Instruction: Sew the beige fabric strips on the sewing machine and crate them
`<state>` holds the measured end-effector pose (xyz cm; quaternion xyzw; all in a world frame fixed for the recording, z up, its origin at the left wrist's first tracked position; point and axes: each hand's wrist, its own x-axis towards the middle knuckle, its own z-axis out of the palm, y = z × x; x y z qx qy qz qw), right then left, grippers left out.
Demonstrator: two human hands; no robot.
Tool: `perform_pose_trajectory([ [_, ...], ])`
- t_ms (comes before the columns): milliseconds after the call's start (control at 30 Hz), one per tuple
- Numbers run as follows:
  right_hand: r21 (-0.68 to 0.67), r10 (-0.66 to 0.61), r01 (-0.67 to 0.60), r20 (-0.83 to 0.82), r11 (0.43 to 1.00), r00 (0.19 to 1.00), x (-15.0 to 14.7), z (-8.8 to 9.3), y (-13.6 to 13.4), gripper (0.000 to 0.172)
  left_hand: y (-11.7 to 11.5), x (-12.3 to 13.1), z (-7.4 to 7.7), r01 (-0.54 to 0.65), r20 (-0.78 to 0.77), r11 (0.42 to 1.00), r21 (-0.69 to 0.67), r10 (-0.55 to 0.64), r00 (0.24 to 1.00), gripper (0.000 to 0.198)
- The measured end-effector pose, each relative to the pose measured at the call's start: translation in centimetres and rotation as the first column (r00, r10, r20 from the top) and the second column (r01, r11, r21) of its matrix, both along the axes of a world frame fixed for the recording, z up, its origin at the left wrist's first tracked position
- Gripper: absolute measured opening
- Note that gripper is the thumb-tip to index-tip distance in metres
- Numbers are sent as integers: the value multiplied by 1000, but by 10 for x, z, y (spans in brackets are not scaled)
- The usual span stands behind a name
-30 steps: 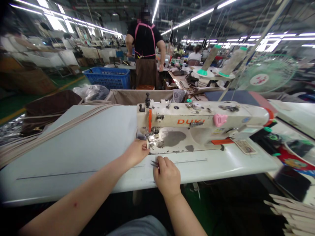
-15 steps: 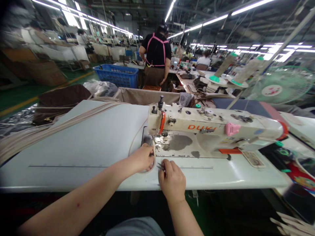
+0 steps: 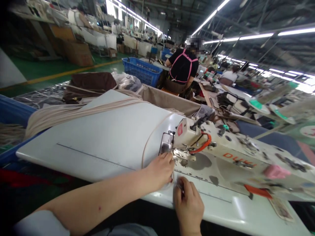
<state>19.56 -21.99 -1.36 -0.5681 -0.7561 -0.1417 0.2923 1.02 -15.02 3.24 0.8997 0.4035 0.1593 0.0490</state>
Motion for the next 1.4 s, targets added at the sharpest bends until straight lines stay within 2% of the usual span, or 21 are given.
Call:
perform_pose_trajectory([
  [67,12,5,-5,5,1000,1000,-1,2,0,28,-1,0,-5,77,-13,996,55,-76,997,34],
  [133,27,15,-15,9,1000,1000,-2,4,0,28,-3,-2,-8,100,10,991,86,-101,995,32],
  [267,39,18,-19,29,999,999,-2,6,1,26,-7,-4,-11,65,72,993,98,-73,995,37],
  [400,28,22,-22,11,999,1000,1,5,1,25,-11,-1,-13,51,47,993,109,-56,997,32],
  [833,-50,11,-13,-25,999,1000,1,9,-2,18,-16,12,-33,9,89,989,148,-23,996,41],
  [933,-64,4,-7,-41,998,999,0,10,-2,18,-16,8,-29,-6,113,992,126,-8,994,39],
  [1067,-51,5,-8,-56,999,998,-3,11,-2,18,-13,-5,-14,94,86,991,91,-102,991,32],
  [1167,-47,29,-33,-73,998,997,-3,10,-3,21,-6,-13,-4,120,87,993,-4,-120,989,24],
  [1300,-62,68,-72,-66,995,996,1,12,-3,38,4,-20,2,56,163,988,-146,-32,986,25],
  [1400,-91,168,-165,21,982,986,3,16,-2,54,16,-25,5,-32,238,970,-241,92,967,28],
])
